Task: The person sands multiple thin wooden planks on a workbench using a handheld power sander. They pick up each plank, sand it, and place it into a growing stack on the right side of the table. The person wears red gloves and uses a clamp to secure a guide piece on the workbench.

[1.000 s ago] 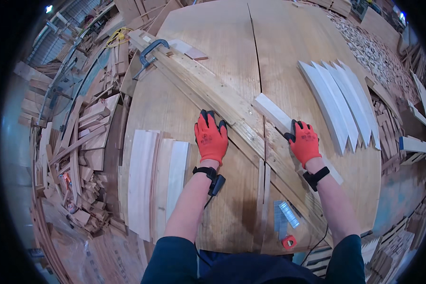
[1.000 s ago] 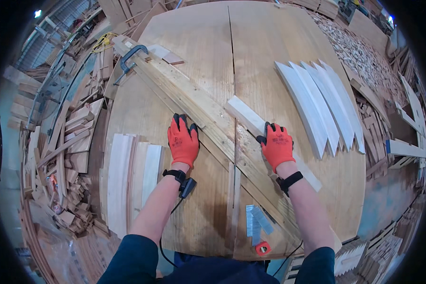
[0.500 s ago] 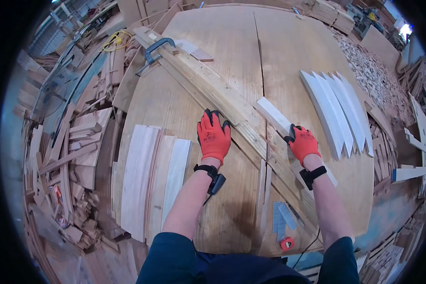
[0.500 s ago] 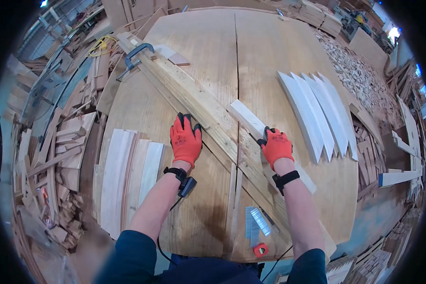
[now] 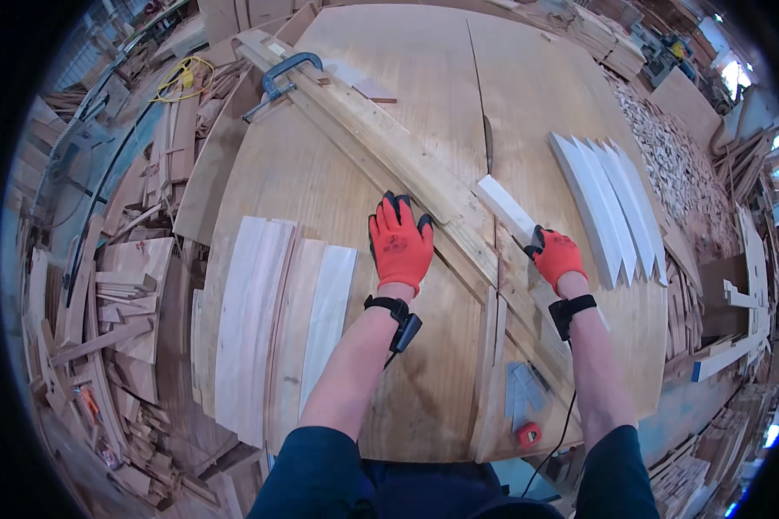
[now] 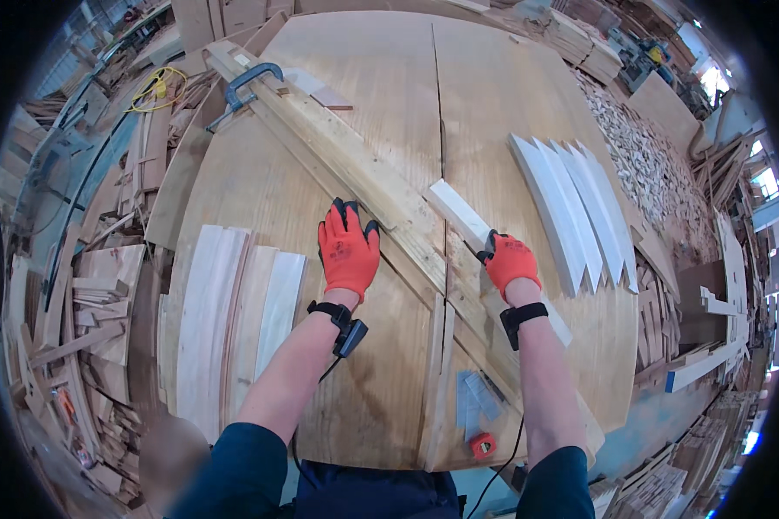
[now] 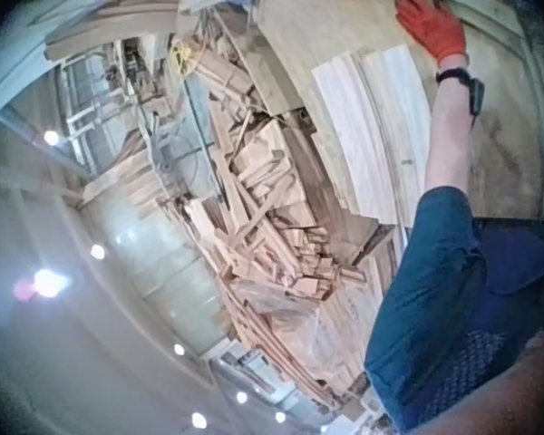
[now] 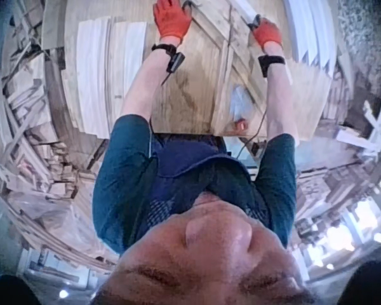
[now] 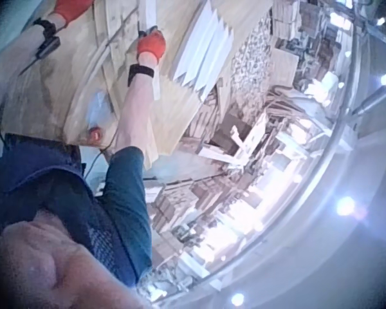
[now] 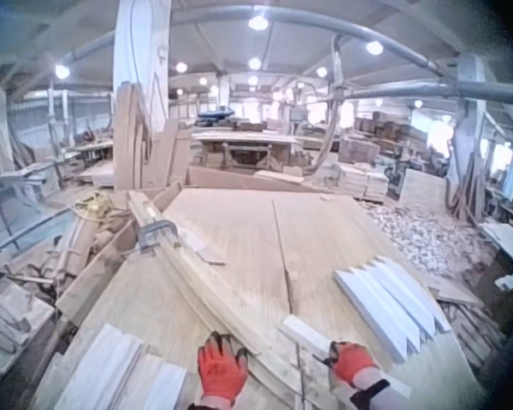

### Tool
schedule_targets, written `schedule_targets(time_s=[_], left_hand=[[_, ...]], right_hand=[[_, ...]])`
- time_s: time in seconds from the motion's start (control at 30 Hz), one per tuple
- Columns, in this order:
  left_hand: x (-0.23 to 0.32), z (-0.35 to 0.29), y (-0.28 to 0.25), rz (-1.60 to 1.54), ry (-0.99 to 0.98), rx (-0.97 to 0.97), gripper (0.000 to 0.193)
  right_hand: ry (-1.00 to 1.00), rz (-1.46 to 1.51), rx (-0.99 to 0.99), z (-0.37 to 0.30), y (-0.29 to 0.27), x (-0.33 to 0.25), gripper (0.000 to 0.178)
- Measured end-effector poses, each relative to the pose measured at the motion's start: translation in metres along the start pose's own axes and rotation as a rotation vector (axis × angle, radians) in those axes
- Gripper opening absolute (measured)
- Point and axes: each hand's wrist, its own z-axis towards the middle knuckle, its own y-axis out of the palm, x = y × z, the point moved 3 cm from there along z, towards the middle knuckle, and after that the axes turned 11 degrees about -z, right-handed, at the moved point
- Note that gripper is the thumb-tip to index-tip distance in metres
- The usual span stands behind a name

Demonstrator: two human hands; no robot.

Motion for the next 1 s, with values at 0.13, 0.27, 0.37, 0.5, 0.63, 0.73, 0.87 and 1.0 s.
schedule_targets(time_s=[0.13, 0.27, 0.37, 0.5, 0.63, 0.73, 0.87, 1.0], left_hand=[[-0.007, 0.004, 0.006, -0.002, 0.034, 0.060, 0.061], [-0.011, 0.001, 0.009, -0.049, 0.038, 0.068, 0.062], [-0.014, 0.001, 0.009, -0.022, 0.061, 0.068, 0.062], [-0.007, 0.000, 0.008, -0.094, 0.051, 0.028, 0.061], [-0.011, 0.001, 0.008, -0.057, 0.078, 0.079, 0.058], [-0.011, 0.001, 0.006, -0.061, 0.082, 0.066, 0.057], [-0.008, 0.001, 0.003, -0.060, 0.068, 0.046, 0.058], [-0.004, 0.000, 0.002, -0.018, 0.063, 0.028, 0.059]], right_hand=[[-0.006, -0.019, 0.081, 0.006, 0.001, 0.001, 0.056], [0.044, -0.008, 0.076, -0.002, 0.000, -0.004, 0.056], [0.057, -0.025, 0.111, -0.003, -0.002, -0.008, 0.057], [0.083, -0.018, 0.125, -0.003, 0.007, 0.001, 0.058], [0.084, 0.014, 0.137, -0.006, 0.002, -0.004, 0.057], [0.089, 0.003, 0.107, -0.007, 0.000, -0.008, 0.057], [0.093, -0.007, 0.110, -0.007, 0.000, -0.007, 0.058], [0.089, 0.017, 0.063, -0.006, -0.001, -0.006, 0.058]])
